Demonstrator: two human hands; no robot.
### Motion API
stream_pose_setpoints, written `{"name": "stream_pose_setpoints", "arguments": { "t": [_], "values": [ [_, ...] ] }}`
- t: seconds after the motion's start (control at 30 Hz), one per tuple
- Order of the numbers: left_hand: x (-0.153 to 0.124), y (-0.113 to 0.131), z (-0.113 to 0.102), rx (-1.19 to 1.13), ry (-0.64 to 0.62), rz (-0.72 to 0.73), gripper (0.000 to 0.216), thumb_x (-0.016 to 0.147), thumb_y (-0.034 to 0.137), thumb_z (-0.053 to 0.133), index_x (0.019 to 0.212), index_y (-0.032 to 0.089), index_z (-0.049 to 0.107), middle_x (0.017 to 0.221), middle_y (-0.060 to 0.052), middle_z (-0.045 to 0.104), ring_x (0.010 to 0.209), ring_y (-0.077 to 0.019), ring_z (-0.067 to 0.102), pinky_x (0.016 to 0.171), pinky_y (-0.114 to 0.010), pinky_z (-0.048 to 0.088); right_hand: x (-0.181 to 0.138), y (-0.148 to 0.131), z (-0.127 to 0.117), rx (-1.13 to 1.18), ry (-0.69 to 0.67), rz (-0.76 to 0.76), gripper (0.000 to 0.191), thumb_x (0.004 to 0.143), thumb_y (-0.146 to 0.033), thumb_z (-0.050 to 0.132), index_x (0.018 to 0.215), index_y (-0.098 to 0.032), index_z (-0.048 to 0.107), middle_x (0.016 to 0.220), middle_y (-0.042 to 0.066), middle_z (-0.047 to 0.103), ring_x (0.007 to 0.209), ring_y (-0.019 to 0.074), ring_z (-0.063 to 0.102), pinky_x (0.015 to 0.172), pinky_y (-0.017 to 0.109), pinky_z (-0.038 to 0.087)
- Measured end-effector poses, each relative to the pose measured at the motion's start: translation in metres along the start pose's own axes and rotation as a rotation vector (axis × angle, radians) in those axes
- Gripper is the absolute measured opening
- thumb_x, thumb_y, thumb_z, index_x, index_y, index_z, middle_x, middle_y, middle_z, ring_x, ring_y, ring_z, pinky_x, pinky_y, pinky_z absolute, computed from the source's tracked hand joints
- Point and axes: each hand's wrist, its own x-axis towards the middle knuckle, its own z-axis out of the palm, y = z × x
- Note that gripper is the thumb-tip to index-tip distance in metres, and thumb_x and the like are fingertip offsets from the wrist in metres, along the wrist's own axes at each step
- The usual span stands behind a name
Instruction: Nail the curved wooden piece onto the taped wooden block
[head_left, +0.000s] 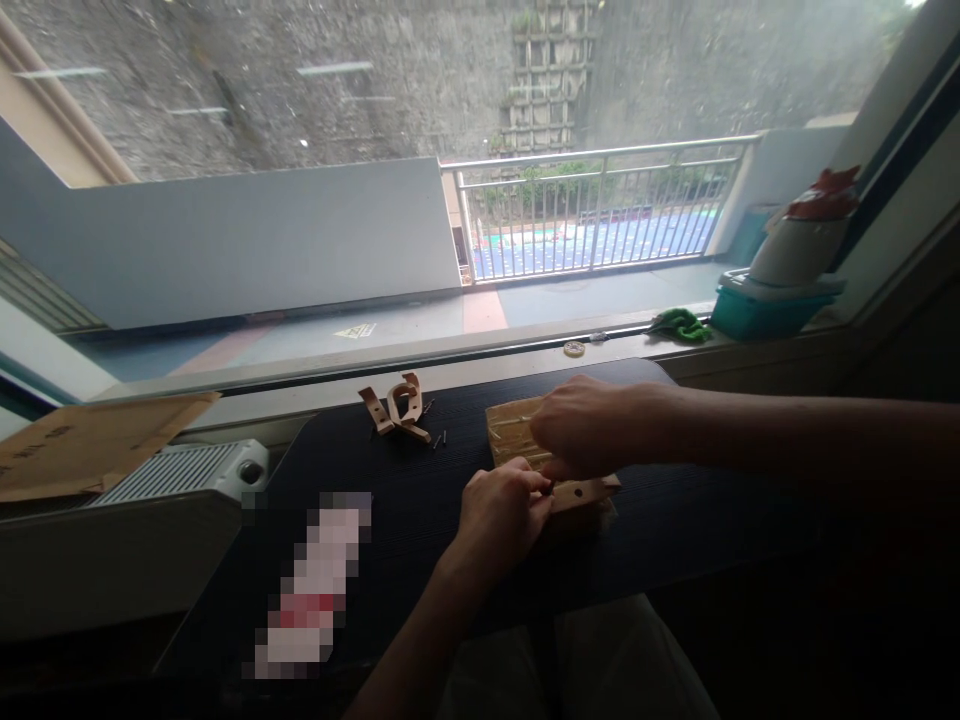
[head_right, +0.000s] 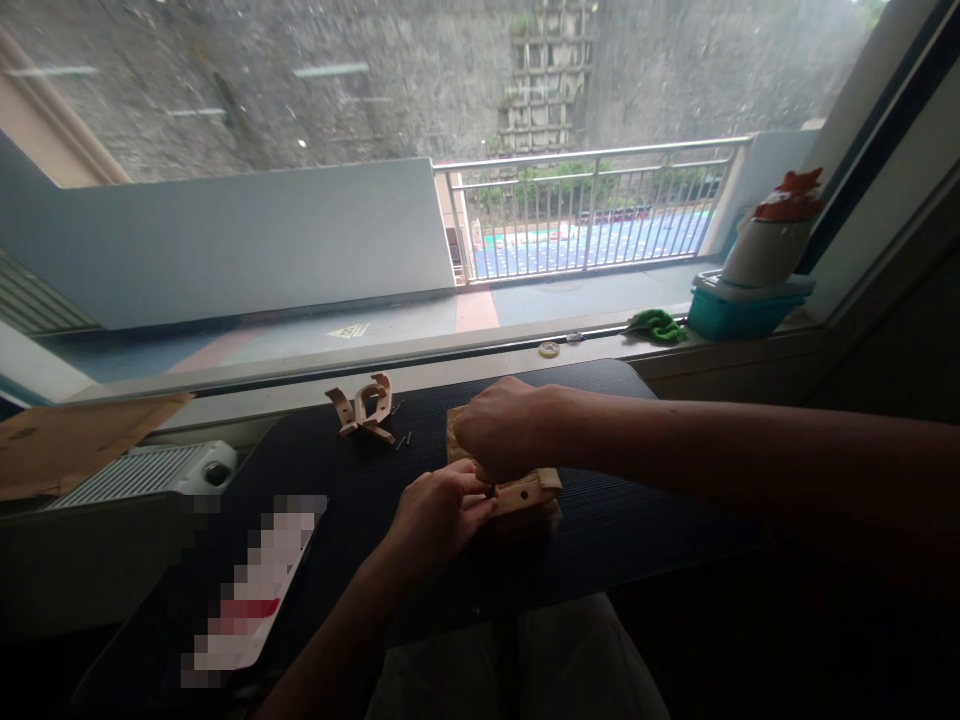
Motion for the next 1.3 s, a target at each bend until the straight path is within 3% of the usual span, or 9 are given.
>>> {"name": "stream_pose_setpoints", "arguments": {
  "t": [0.13, 0.33, 0.43, 0.6, 0.87, 1.13, 1.3],
  "values": [
    [-0.001, 0.000, -0.001, 0.014, 0.004, -0.004, 0.020, 0.082, 0.028, 0.053, 0.085, 0.028, 0.072, 0.092, 0.001, 0.069, 0.080, -0.0167, 0.064, 0.065, -0.026, 0.038, 0.002, -0.005, -0.012, -0.007, -0.070, -0.065, 0.013, 0.067, -0.020, 0.070, 0.059, -0.025, 0.061, 0.063, 0.000, 0.065, 0.056, 0.0167, 0.058, 0.048, 0.033, 0.038],
    [-0.002, 0.002, -0.003, -0.003, -0.015, -0.009, 0.021, 0.082, 0.028, 0.052, 0.080, 0.025, 0.072, 0.088, -0.002, 0.071, 0.080, -0.0176, 0.064, 0.060, -0.024, 0.036, 0.006, -0.010, -0.016, 0.057, -0.065, -0.141, 0.031, 0.058, 0.001, 0.065, 0.047, -0.021, 0.048, 0.063, 0.000, 0.064, 0.060, 0.0172, 0.059, 0.046, 0.031, 0.036],
    [-0.002, 0.003, -0.004, -0.008, -0.024, -0.011, 0.021, 0.082, 0.027, 0.051, 0.082, 0.025, 0.072, 0.090, -0.002, 0.071, 0.079, -0.0170, 0.064, 0.061, -0.024, 0.038, 0.005, -0.007, -0.007, 0.101, -0.029, -0.098, 0.032, 0.062, -0.004, 0.065, 0.044, -0.021, 0.045, 0.060, 0.001, 0.063, 0.059, 0.0179, 0.059, 0.047, 0.033, 0.037],
    [-0.001, 0.004, -0.007, 0.002, -0.035, -0.013, 0.022, 0.083, 0.027, 0.051, 0.089, 0.028, 0.072, 0.095, 0.000, 0.069, 0.083, -0.0166, 0.063, 0.067, -0.024, 0.040, 0.002, -0.004, -0.001, 0.122, 0.028, 0.017, 0.021, 0.071, -0.018, 0.064, 0.053, -0.025, 0.056, 0.060, 0.001, 0.063, 0.058, 0.0174, 0.059, 0.052, 0.034, 0.040],
    [-0.001, 0.002, -0.005, -0.010, -0.026, -0.031, 0.021, 0.082, 0.028, 0.052, 0.088, 0.024, 0.072, 0.089, -0.004, 0.072, 0.082, -0.0196, 0.065, 0.067, -0.026, 0.042, 0.006, -0.014, -0.019, 0.129, -0.068, -0.121, 0.032, 0.061, 0.001, 0.066, 0.045, -0.019, 0.046, 0.061, 0.000, 0.063, 0.062, 0.0176, 0.061, 0.052, 0.031, 0.042],
    [-0.001, 0.002, -0.003, 0.019, -0.010, -0.017, 0.020, 0.082, 0.027, 0.053, 0.087, 0.028, 0.072, 0.094, 0.000, 0.070, 0.082, -0.0184, 0.065, 0.066, -0.026, 0.040, 0.002, -0.006, -0.004, 0.175, -0.009, -0.027, 0.033, 0.065, -0.005, 0.065, 0.043, -0.022, 0.047, 0.053, 0.000, 0.059, 0.061, 0.0168, 0.059, 0.051, 0.031, 0.039],
    [-0.001, 0.002, -0.003, 0.021, -0.028, -0.040, 0.020, 0.082, 0.029, 0.053, 0.088, 0.027, 0.072, 0.092, -0.001, 0.070, 0.082, -0.0179, 0.064, 0.068, -0.026, 0.040, 0.001, -0.008, -0.018, 0.074, -0.110, -0.090, 0.018, 0.067, -0.009, 0.066, 0.057, -0.022, 0.059, 0.065, 0.000, 0.065, 0.062, 0.0170, 0.059, 0.052, 0.032, 0.041]
  ]
}}
